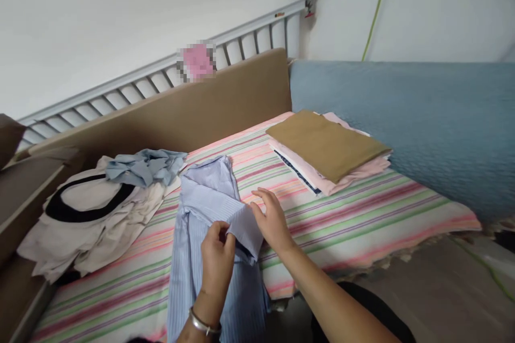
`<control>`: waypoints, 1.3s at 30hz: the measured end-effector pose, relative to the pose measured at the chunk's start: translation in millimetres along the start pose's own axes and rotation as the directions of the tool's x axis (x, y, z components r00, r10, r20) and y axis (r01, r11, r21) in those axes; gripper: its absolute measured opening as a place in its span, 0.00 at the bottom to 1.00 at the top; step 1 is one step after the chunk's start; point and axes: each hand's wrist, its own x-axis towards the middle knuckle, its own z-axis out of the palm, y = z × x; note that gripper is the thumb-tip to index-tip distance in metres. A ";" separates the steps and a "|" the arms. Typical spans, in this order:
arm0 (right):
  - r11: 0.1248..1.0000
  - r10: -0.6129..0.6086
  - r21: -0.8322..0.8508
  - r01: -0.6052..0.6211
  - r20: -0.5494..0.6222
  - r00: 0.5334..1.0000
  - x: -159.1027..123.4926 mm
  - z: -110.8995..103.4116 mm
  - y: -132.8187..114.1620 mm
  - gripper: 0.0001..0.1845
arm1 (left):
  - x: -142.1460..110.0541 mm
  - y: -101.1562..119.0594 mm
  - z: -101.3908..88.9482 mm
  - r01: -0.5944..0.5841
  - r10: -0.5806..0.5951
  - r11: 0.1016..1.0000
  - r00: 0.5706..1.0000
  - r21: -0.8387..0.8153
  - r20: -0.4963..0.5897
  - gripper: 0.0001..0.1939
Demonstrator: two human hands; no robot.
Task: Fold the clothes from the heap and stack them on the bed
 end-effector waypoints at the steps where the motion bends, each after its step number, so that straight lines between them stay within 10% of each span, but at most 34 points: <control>1: 0.994 -0.104 -0.030 0.106 0.055 0.993 -5.2 -4.6 -11.0 0.15 | 1.4 2.1 1.1 0.016 -0.017 1.000 1.000 -0.022 -0.011 0.03; 6: 0.932 -0.211 -0.218 0.289 0.323 0.923 -35.9 -14.5 -37.3 0.21 | 8.3 18.5 11.5 0.047 -0.047 0.999 0.998 -0.025 -0.029 0.03; 13: 0.879 0.136 -0.473 0.066 0.379 0.915 -32.9 -12.7 -23.3 0.22 | -0.5 35.4 13.8 -0.159 0.168 0.985 0.969 -0.063 0.180 0.05; 18: 0.933 0.151 -0.358 -0.022 0.338 0.929 -29.0 -15.5 -24.3 0.27 | 31.2 -25.4 -11.8 -0.197 0.177 0.937 0.980 0.289 0.094 0.16; 23: 0.935 0.216 0.200 -0.292 0.333 0.918 -17.1 -22.6 -30.9 0.23 | 95.2 -86.2 -15.9 -0.212 0.097 0.739 0.973 0.639 0.210 0.18; 26: 0.666 0.430 0.475 -0.576 0.386 0.816 -9.6 -33.3 -19.9 0.23 | 114.1 -106.5 -6.1 -0.216 0.058 0.717 0.966 0.663 0.251 0.21; 32: 0.250 0.794 0.444 -0.861 0.415 0.445 -6.2 -67.3 24.8 0.26 | 108.5 -135.4 9.3 -0.183 -0.018 0.646 0.967 0.741 0.255 0.27; 36: 0.191 0.813 0.499 -0.846 0.402 0.420 -12.3 -72.9 28.7 0.18 | 104.1 -139.1 12.0 -0.200 -0.026 0.587 0.964 0.785 0.265 0.28; 39: 0.362 0.803 0.353 -0.863 0.352 0.481 -20.0 -63.5 31.3 0.20 | 103.4 -133.1 11.0 -0.184 -0.032 0.610 0.966 0.771 0.256 0.28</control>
